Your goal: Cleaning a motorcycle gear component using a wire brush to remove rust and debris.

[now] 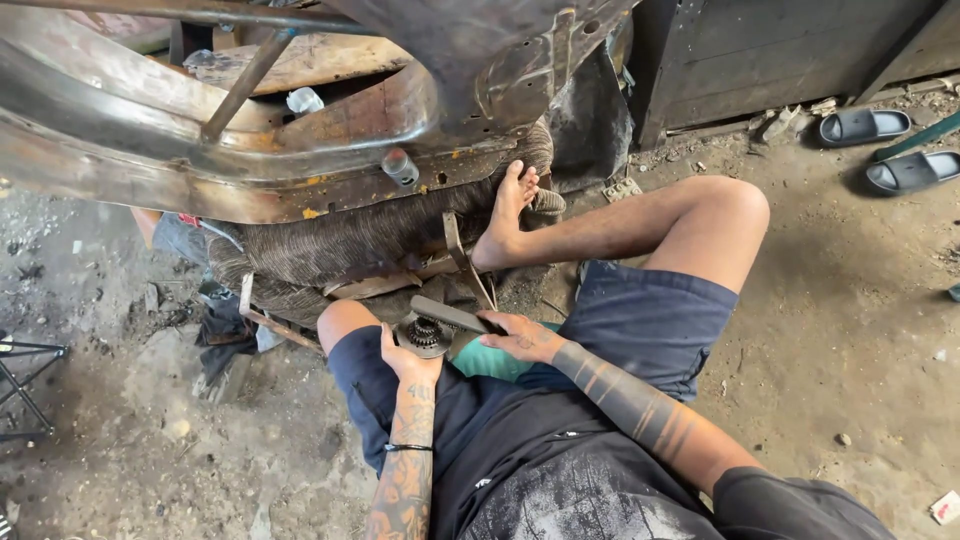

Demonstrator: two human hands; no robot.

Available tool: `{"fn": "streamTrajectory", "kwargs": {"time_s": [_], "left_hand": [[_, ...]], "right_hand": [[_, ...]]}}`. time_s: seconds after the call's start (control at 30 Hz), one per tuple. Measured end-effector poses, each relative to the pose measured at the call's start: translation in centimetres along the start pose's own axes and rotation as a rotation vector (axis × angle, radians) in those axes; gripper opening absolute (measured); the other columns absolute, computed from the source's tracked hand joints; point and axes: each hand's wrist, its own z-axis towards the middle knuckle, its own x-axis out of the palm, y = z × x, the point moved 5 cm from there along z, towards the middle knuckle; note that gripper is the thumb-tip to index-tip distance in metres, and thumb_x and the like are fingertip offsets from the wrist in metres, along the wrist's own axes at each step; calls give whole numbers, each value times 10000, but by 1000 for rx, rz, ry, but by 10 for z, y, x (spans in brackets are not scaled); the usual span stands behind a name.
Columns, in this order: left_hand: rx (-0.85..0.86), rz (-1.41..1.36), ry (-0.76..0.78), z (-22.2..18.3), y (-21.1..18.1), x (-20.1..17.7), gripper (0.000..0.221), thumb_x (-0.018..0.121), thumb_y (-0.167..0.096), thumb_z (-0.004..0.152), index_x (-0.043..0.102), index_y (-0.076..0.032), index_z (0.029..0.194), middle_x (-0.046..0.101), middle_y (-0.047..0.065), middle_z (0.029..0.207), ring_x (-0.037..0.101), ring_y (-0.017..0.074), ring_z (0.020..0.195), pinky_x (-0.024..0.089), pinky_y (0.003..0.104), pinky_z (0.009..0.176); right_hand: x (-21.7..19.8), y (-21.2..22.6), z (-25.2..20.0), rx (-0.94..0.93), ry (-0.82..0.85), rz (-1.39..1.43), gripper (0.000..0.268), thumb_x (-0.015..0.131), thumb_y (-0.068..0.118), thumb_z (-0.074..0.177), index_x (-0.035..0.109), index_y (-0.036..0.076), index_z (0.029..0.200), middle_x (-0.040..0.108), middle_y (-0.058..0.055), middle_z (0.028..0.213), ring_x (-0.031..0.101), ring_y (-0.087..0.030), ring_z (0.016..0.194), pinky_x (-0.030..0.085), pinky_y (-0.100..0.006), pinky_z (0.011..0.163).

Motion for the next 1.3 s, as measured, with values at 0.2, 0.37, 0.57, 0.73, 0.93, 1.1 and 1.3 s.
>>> {"fn": "streamTrajectory", "kwargs": {"time_s": [0.2, 0.37, 0.57, 0.73, 0.93, 1.1, 1.3], "left_hand": [[-6, 8, 24, -4, 3, -2, 704, 515, -581, 1014, 471, -60, 1486, 399, 166, 1596, 394, 418, 1463, 284, 633, 1234], [-45, -47, -14, -1, 5, -2, 612, 512, -581, 997, 583, -1, 1180, 623, 179, 1197, 626, 366, 1182, 473, 593, 1100], [-28, -44, -23, 3, 5, -2, 600, 506, -566, 1012, 563, -37, 1291, 542, 145, 1366, 534, 356, 1306, 401, 580, 1175], [-51, -16, -5, 10, 4, -7, 748, 529, -634, 979, 508, -75, 1477, 434, 155, 1576, 421, 394, 1446, 291, 616, 1256], [-30, -13, -27, 5, 5, -10, 726, 563, -615, 974, 544, -76, 1459, 441, 189, 1573, 406, 423, 1450, 271, 626, 1253], [-75, -19, 55, 15, 6, -10, 682, 468, -593, 1028, 568, -13, 1373, 558, 220, 1442, 485, 380, 1384, 308, 542, 1244], [-23, -39, 3, -4, 4, 0, 800, 562, -581, 1001, 335, -109, 1606, 221, 180, 1688, 232, 426, 1538, 193, 653, 1270]], "right_hand": [[6, -26, 26, -150, -230, -145, 640, 707, 431, 941, 550, 115, 1475, 662, -236, 1332, 636, -418, 1221, 533, -534, 1043], [-10, 18, -2, -180, -224, 115, 648, 682, 491, 953, 534, 192, 1508, 644, -173, 1389, 599, -384, 1285, 496, -512, 1071], [-1, 10, 7, -193, -151, -112, 606, 724, 375, 918, 569, 172, 1468, 670, -232, 1311, 611, -436, 1241, 512, -553, 1050], [-8, 21, -1, -144, -173, -62, 604, 717, 441, 916, 590, 230, 1468, 697, -161, 1303, 631, -388, 1241, 523, -531, 1023], [-13, 5, 7, -39, -227, -178, 622, 722, 473, 905, 587, 231, 1462, 683, -157, 1331, 638, -360, 1241, 527, -515, 1042], [-12, 37, -13, -120, -150, -51, 615, 746, 428, 883, 617, 189, 1435, 679, -208, 1325, 604, -437, 1261, 504, -559, 1053], [-22, 15, -5, -27, -227, -11, 615, 732, 494, 891, 606, 278, 1453, 698, -149, 1316, 628, -368, 1253, 512, -516, 1064]]}}
